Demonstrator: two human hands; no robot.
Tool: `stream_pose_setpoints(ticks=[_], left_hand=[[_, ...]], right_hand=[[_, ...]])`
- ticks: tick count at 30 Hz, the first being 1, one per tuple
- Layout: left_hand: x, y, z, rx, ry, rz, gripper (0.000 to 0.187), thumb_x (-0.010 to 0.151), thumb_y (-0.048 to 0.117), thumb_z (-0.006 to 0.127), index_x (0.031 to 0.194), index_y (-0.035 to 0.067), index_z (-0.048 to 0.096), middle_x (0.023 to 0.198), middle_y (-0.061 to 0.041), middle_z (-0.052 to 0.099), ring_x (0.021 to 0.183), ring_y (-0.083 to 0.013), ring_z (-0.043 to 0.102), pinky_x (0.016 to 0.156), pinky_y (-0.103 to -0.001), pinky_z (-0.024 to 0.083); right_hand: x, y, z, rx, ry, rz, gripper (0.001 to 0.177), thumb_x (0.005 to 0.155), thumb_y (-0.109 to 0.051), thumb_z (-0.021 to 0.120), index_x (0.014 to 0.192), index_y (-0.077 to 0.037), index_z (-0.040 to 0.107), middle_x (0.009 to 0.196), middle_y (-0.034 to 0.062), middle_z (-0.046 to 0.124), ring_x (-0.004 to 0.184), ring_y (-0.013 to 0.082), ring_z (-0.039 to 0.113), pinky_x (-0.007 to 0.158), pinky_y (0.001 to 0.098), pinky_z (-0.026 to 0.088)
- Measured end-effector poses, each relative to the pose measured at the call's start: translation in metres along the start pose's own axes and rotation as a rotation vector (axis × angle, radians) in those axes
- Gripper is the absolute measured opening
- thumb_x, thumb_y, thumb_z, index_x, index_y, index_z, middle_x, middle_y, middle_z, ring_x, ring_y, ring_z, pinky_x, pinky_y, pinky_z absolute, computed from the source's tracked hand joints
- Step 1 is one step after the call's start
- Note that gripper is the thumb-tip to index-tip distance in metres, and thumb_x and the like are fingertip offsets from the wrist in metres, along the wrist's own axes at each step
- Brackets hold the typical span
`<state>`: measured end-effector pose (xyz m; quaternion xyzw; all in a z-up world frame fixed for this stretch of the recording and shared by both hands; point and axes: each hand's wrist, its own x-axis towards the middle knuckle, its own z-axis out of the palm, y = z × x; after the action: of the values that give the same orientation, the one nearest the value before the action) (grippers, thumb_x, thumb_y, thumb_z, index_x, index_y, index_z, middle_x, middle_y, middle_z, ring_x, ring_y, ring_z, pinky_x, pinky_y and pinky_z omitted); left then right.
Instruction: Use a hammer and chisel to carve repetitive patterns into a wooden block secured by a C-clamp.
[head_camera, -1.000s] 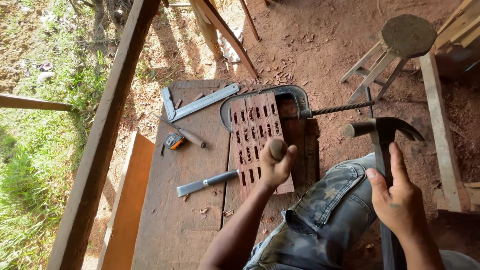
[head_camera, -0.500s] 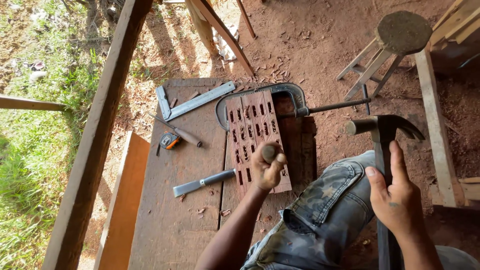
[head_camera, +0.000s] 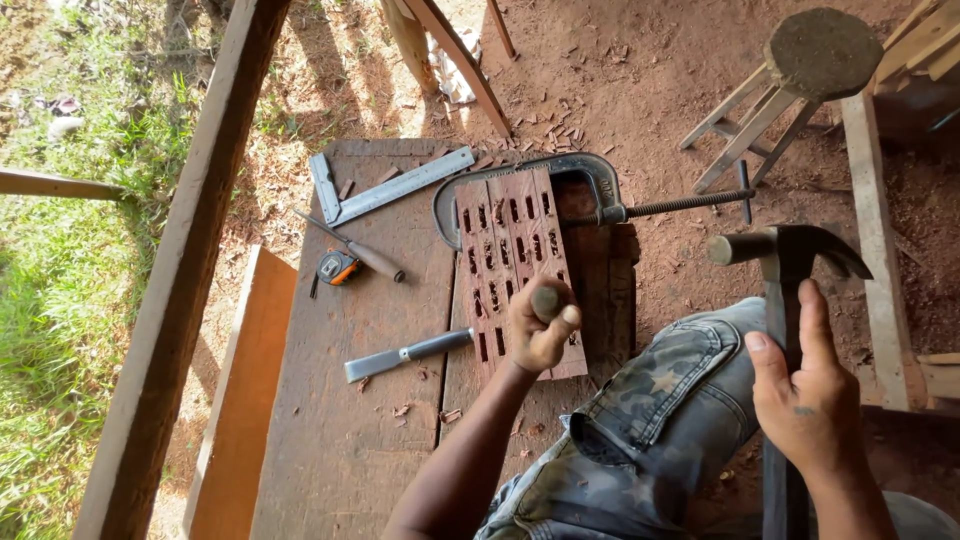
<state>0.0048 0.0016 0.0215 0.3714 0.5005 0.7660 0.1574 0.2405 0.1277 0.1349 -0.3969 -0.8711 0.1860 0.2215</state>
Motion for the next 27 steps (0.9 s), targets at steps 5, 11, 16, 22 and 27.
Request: stream_pose_setpoints(ticks=[5,11,16,22,27], left_hand=[[0.031,0.013,-0.006,-0.128,0.07,0.05,0.041,0.097,0.045,0.068,0.11,0.007,0.063,0.07,0.0,0.061,0.051,-0.0115,0.06,0.043,-0.024,0.05],[0.035,0.001,-0.001,-0.014,-0.012,-0.011,0.033,0.094,0.04,0.064,0.091,0.008,0.059,0.065,0.001,0.058,0.051,-0.0113,0.056,0.046,-0.026,0.047],[0.035,-0.006,0.001,0.054,-0.025,-0.039,0.035,0.09,0.046,0.063,0.086,0.012,0.057,0.064,0.004,0.056,0.052,-0.0116,0.054,0.047,-0.027,0.044],[0.036,-0.004,0.002,0.093,-0.011,-0.062,0.036,0.09,0.048,0.064,0.082,0.014,0.054,0.064,0.005,0.052,0.053,-0.0114,0.051,0.047,-0.027,0.041],[0.042,-0.003,0.005,0.179,0.066,-0.097,0.039,0.095,0.049,0.062,0.081,0.015,0.049,0.067,0.005,0.045,0.055,-0.0115,0.045,0.048,-0.028,0.04]], right_hand=[[-0.002,0.0,0.001,0.007,0.013,-0.021,0.067,0.099,-0.008,0.065,0.16,0.014,0.046,0.113,0.0382,0.07,0.075,0.0478,0.066,0.061,0.0498,0.051],[-0.002,0.003,0.002,-0.018,-0.008,0.045,0.069,0.101,-0.012,0.065,0.164,0.01,0.046,0.107,0.0349,0.071,0.07,0.0462,0.066,0.058,0.0493,0.05],[-0.001,0.004,0.002,-0.016,-0.038,0.085,0.071,0.102,-0.011,0.066,0.167,0.009,0.045,0.075,0.0268,0.067,0.053,0.0385,0.059,0.049,0.0456,0.045],[-0.001,-0.001,0.0,0.041,-0.043,0.096,0.071,0.103,-0.007,0.066,0.168,0.012,0.043,0.073,0.0243,0.067,0.056,0.0361,0.062,0.051,0.043,0.047],[-0.002,-0.002,0.0,0.063,-0.04,0.101,0.07,0.104,-0.004,0.064,0.169,0.014,0.041,0.071,0.0239,0.065,0.054,0.0353,0.061,0.052,0.0423,0.046]])
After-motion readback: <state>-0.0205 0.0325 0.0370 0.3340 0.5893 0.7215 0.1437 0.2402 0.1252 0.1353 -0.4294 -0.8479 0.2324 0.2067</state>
